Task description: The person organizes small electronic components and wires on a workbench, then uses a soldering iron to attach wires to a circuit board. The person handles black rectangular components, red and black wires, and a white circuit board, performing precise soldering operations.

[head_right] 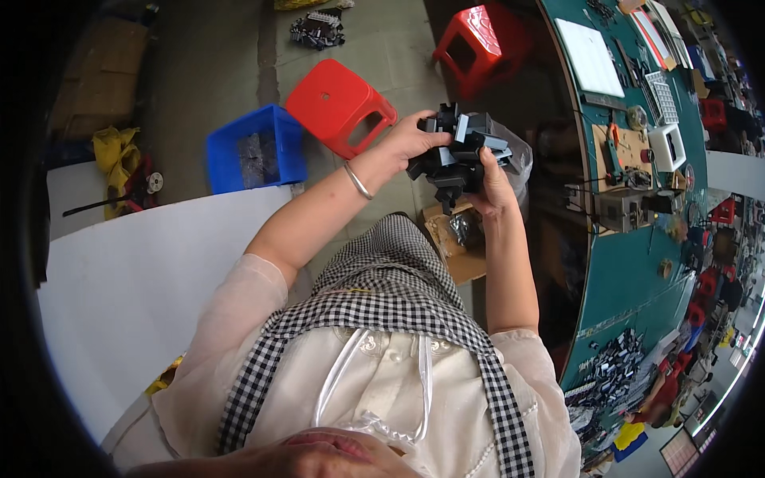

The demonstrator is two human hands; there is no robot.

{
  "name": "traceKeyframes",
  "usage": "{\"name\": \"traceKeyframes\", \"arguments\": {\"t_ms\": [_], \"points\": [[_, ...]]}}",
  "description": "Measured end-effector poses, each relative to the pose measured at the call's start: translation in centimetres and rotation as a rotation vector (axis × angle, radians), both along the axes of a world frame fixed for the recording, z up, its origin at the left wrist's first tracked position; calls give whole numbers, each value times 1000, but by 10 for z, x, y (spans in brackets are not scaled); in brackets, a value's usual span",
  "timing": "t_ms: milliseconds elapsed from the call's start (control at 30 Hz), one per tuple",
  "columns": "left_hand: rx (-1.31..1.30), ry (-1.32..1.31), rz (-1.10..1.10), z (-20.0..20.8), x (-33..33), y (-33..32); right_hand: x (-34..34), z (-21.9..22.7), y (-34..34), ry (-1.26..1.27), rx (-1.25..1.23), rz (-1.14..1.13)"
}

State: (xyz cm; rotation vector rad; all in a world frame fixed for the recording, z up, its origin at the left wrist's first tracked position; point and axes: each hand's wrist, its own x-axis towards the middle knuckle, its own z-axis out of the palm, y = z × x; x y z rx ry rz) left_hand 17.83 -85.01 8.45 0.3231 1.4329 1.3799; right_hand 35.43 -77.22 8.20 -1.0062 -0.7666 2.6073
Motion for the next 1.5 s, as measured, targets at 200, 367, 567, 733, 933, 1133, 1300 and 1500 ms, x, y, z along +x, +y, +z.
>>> {"name": "traceKeyframes", "arguments": {"t_ms": [200,367,567,733,933,1133,1300,1500], "points": [[-18,-18,2,8,-33,20,-34,3,24,49,-6,49],[-2,-12,4,5,-68,55,-69,-3,64,93,-4,82],[-33,-42,-67,11,-116,128,-111,-10,129,89,-55,21],[33,85,-167,26,-142,209,-133,10,194,31,37,-81],[58,134,-342,50,-149,325,-137,36,275,79,80,-218],[134,95,-530,51,-148,455,-131,34,366,62,106,-451],[100,-26,-704,55,-123,562,-115,51,432,120,153,-644],[91,-15,-916,44,-82,661,-87,40,500,84,90,-833]]}}
